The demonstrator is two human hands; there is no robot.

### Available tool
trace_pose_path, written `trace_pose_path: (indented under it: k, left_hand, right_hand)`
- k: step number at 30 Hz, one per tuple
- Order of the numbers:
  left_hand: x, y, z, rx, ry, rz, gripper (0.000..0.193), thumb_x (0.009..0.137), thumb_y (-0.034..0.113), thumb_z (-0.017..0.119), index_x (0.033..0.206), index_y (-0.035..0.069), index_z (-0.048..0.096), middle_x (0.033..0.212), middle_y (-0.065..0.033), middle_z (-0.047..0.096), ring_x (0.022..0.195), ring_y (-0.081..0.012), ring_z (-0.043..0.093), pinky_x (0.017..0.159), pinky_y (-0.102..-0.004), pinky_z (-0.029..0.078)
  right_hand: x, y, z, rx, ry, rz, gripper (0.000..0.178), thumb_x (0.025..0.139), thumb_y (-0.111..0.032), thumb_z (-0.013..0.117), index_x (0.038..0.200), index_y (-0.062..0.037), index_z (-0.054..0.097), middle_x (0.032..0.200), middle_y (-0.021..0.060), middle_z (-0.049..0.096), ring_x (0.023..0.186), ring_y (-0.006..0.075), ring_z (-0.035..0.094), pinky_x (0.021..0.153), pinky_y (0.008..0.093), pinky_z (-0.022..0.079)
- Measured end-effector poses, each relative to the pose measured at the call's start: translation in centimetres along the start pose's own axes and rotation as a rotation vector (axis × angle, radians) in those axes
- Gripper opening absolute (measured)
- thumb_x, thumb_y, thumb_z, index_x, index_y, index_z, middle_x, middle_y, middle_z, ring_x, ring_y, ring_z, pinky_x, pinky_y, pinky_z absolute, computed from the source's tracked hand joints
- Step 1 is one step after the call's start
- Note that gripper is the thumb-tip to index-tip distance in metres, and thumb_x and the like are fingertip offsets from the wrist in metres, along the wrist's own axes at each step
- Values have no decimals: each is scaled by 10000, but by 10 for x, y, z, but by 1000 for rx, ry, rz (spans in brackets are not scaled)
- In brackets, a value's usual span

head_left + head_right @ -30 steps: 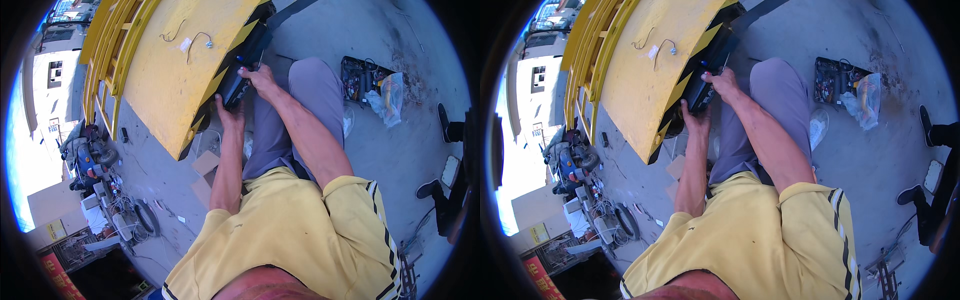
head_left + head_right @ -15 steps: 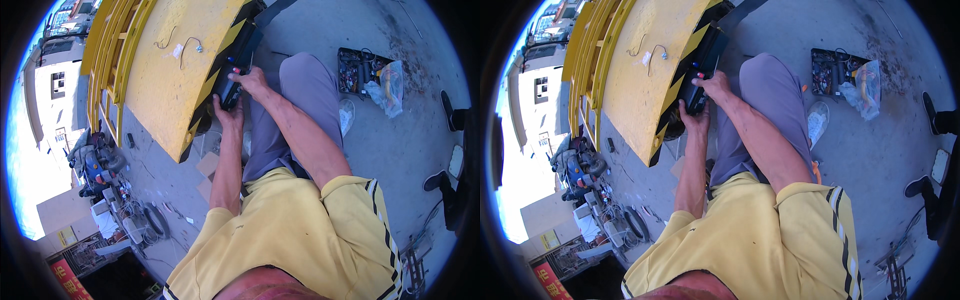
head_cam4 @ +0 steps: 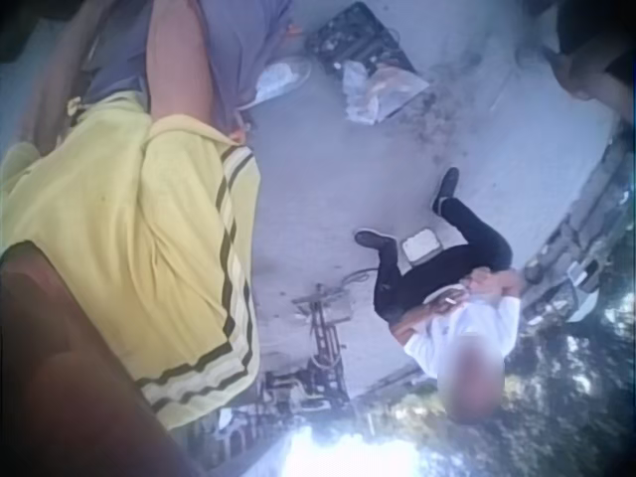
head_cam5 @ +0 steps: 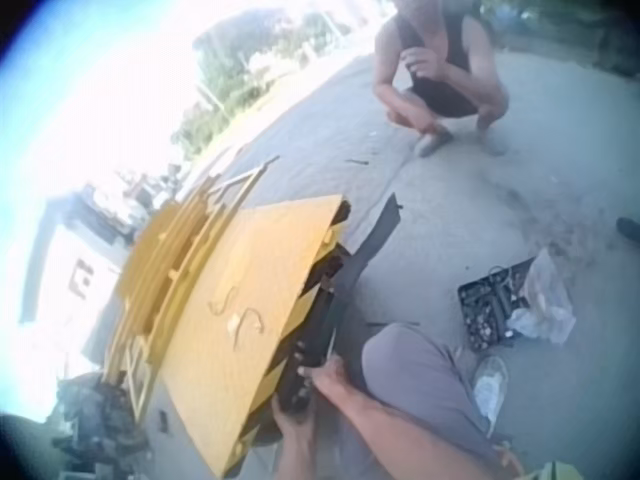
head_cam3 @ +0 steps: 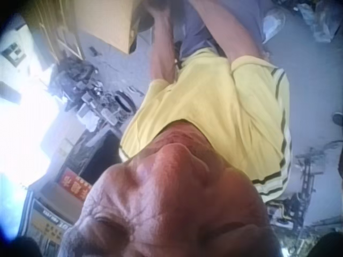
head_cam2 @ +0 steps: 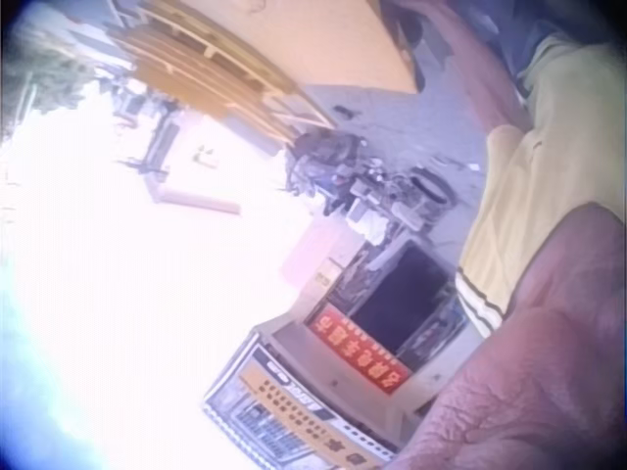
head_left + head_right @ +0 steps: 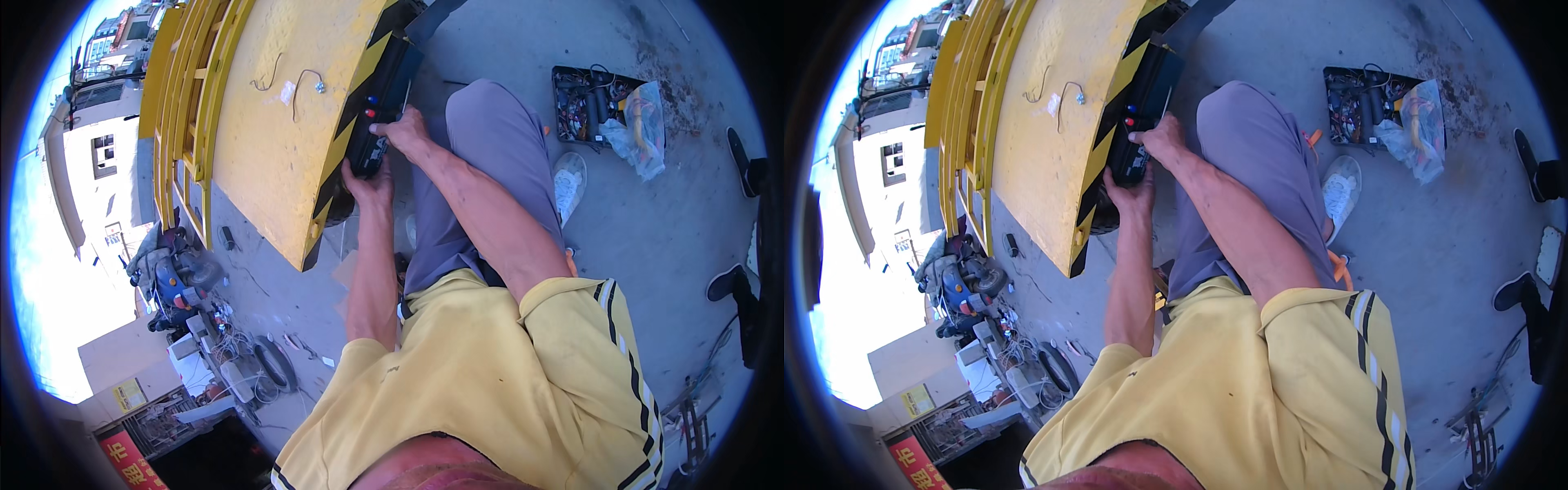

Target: The person sits on the ground and installs a small black electronic device with red and blue terminals onto a yellow metal structure. They use a screwdriver to secure the device and connect wires to its terminals.

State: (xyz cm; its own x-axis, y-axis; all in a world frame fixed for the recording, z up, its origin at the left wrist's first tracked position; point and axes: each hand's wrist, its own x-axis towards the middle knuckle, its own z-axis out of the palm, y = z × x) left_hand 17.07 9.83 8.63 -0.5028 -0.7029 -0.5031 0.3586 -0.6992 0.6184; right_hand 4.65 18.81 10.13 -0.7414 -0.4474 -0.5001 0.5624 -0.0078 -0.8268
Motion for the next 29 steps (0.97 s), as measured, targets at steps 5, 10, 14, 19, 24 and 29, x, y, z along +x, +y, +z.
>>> trace_pose_path:
  k: [5, 10, 14, 19, 24, 29]
  left_hand:
    - [-6, -9, 3, -90, -113, -35, 535, 998, 401, 637, 1414, 80, 537, 1390, -140, 606, 1305, -326, 553, 1133, -551, 435]
    - [-1, -14, 0, -131, -126, -24, 596, 983, 421, 657, 1426, 50, 514, 1410, -175, 576, 1344, -365, 507, 1175, -586, 389]
    - [-2, -15, 4, -146, -138, -41, 622, 987, 431, 648, 1435, 29, 492, 1429, -208, 543, 1362, -399, 480, 1184, -602, 382]
    - [-11, -18, 7, -168, -126, -24, 621, 998, 431, 639, 1438, 20, 490, 1432, -213, 540, 1361, -404, 480, 1182, -601, 385]
    - [-25, -22, 16, -158, -74, -37, 651, 994, 451, 644, 1458, 26, 475, 1430, -210, 543, 1372, -406, 474, 1207, -600, 347]
    - [-18, -24, -3, -188, -55, -120, 860, 896, 495, 781, 1511, 77, 351, 1604, -156, 353, 1504, -387, 328, 1249, -543, 287]
  right_hand:
    - [-2, -1, -3, 22, 1, -20, 478, 758, -90, 898, 1140, 34, 637, 950, 122, 725, 799, 204, 717, 639, 329, 583]
    - [1, 6, 0, -45, 54, -64, 474, 758, -82, 892, 1142, 29, 639, 943, 121, 725, 802, 207, 719, 637, 334, 581]
    - [12, 18, -1, 78, 16, -144, 454, 758, -75, 886, 1125, 37, 643, 917, 124, 723, 785, 207, 713, 609, 331, 564]
    - [-12, -2, -17, 54, 27, -42, 436, 768, -75, 870, 1111, 69, 643, 899, 160, 729, 721, 225, 705, 611, 368, 562]
    - [-28, -13, -24, 58, 122, -25, 441, 848, -101, 803, 1189, 85, 596, 864, 168, 709, 651, 224, 674, 570, 368, 544]
    - [-12, -12, -45, 32, 28, 14, 823, 908, -140, 771, 1580, 61, 341, 940, 192, 700, 611, 188, 638, 537, 337, 529]
